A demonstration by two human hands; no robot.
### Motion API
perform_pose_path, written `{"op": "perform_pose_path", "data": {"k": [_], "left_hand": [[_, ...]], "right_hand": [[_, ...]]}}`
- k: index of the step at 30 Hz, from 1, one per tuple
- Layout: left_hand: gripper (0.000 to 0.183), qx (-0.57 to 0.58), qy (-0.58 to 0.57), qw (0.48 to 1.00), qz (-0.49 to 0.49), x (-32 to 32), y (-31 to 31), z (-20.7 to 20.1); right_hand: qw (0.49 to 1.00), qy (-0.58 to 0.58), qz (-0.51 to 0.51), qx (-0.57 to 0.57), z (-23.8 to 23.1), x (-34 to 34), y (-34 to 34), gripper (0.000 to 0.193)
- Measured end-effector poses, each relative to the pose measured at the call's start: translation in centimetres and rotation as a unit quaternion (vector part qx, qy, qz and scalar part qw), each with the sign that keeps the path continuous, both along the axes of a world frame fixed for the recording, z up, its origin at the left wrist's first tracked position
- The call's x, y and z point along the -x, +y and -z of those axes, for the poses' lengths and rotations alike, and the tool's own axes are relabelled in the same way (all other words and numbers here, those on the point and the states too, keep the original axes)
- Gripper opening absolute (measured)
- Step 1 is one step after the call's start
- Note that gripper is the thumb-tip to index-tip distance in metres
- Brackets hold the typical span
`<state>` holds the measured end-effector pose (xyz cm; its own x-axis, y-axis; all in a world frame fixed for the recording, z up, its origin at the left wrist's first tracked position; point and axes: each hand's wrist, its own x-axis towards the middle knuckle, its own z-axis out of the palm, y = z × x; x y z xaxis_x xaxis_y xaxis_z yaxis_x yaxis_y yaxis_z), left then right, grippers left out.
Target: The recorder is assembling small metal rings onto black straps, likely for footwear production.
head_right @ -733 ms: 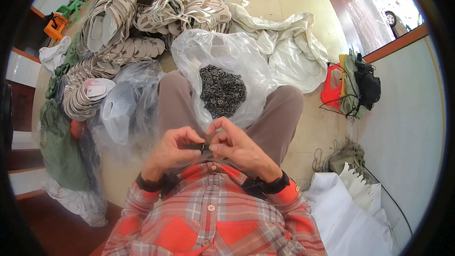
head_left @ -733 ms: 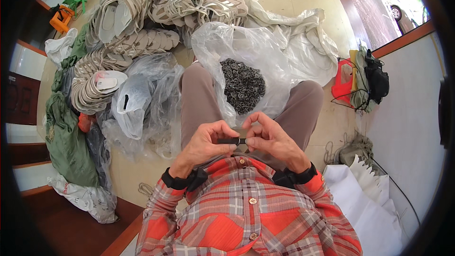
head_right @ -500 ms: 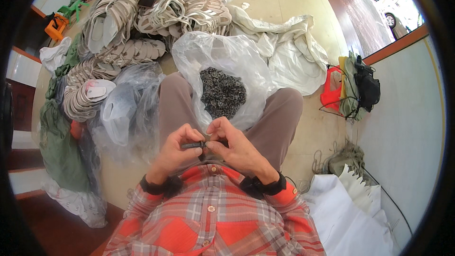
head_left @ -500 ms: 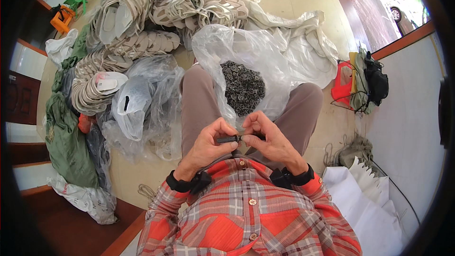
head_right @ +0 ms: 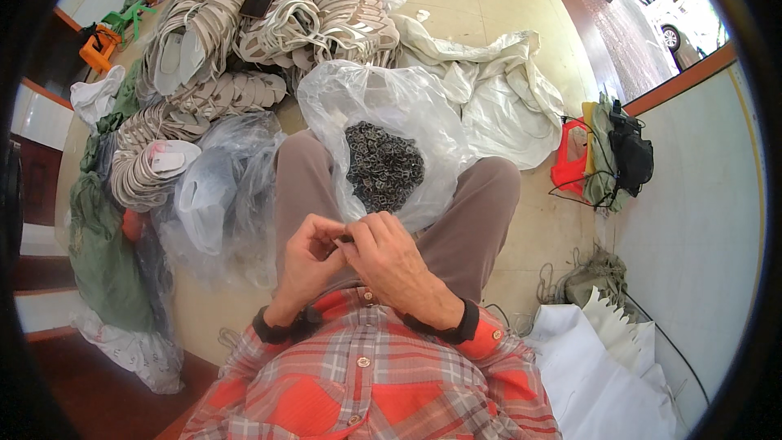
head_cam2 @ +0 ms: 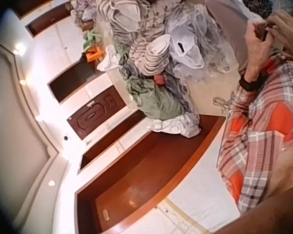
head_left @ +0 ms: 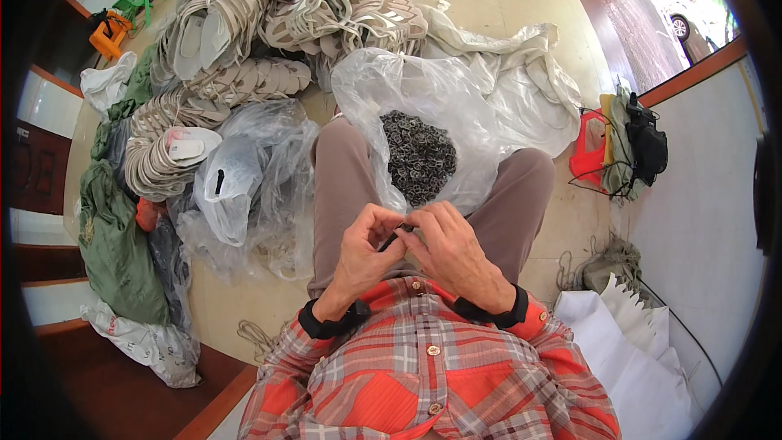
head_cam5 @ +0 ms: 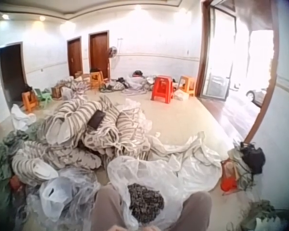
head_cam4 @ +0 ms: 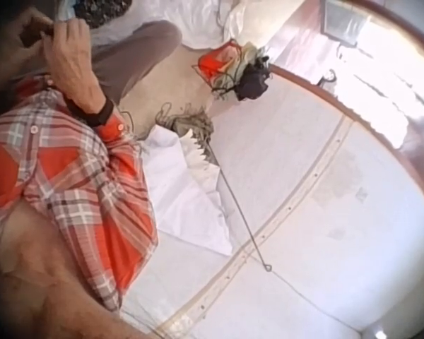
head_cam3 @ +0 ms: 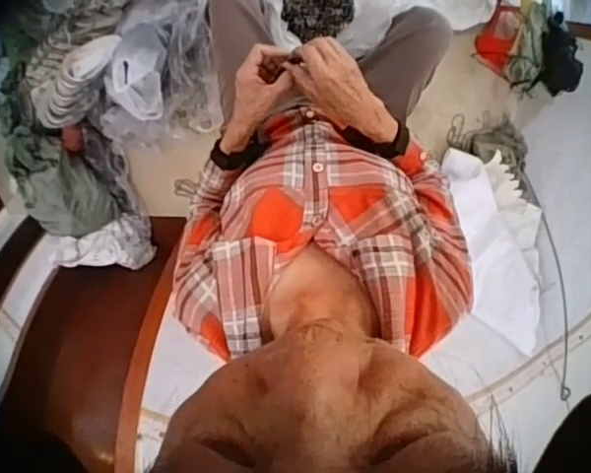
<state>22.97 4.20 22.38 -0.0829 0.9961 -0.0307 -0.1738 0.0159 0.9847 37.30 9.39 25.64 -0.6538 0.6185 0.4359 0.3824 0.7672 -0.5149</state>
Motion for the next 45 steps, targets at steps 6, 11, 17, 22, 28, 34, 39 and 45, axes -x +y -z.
{"op": "perform_pose_path", "data": {"k": [6,11,17,22,28,34,39,45], "left_hand": [[0.017,0.071,-0.099,0.991,0.049,0.4,0.2,-0.2],[0.015,0.071,-0.148,0.986,0.032,-0.4,-0.2,-0.4],[0.01,0.121,-0.157,0.98,0.009,-0.7,0.6,-2.3],[0.008,0.157,-0.249,0.956,-0.007,-0.7,1.0,-2.5],[0.006,0.162,-0.217,0.962,0.02,-0.4,0.9,-1.9],[0.007,0.16,-0.12,0.98,-0.011,-0.9,1.2,-3.7],[0.008,0.196,-0.228,0.953,0.029,-0.1,1.8,-4.1],[0.013,0.274,-0.436,0.854,0.075,-0.4,1.7,-3.6]], "right_hand": [[0.997,0.056,-0.021,-0.05,1.1,-0.1,0.3,0.008],[0.981,0.146,0.065,0.11,0.9,0.2,-0.5,0.008],[0.78,0.292,0.094,0.545,1.0,-0.1,1.4,0.012],[0.839,0.236,0.133,0.472,0.6,0.0,1.1,0.012],[0.818,0.256,0.129,0.499,0.5,-0.1,0.9,0.011],[0.84,0.246,0.1,0.474,0.5,-0.2,2.2,0.013],[0.899,0.181,0.084,0.391,0.1,-0.8,3.2,0.017],[0.887,0.205,0.088,0.404,0.8,-0.9,2.7,0.017]]}}
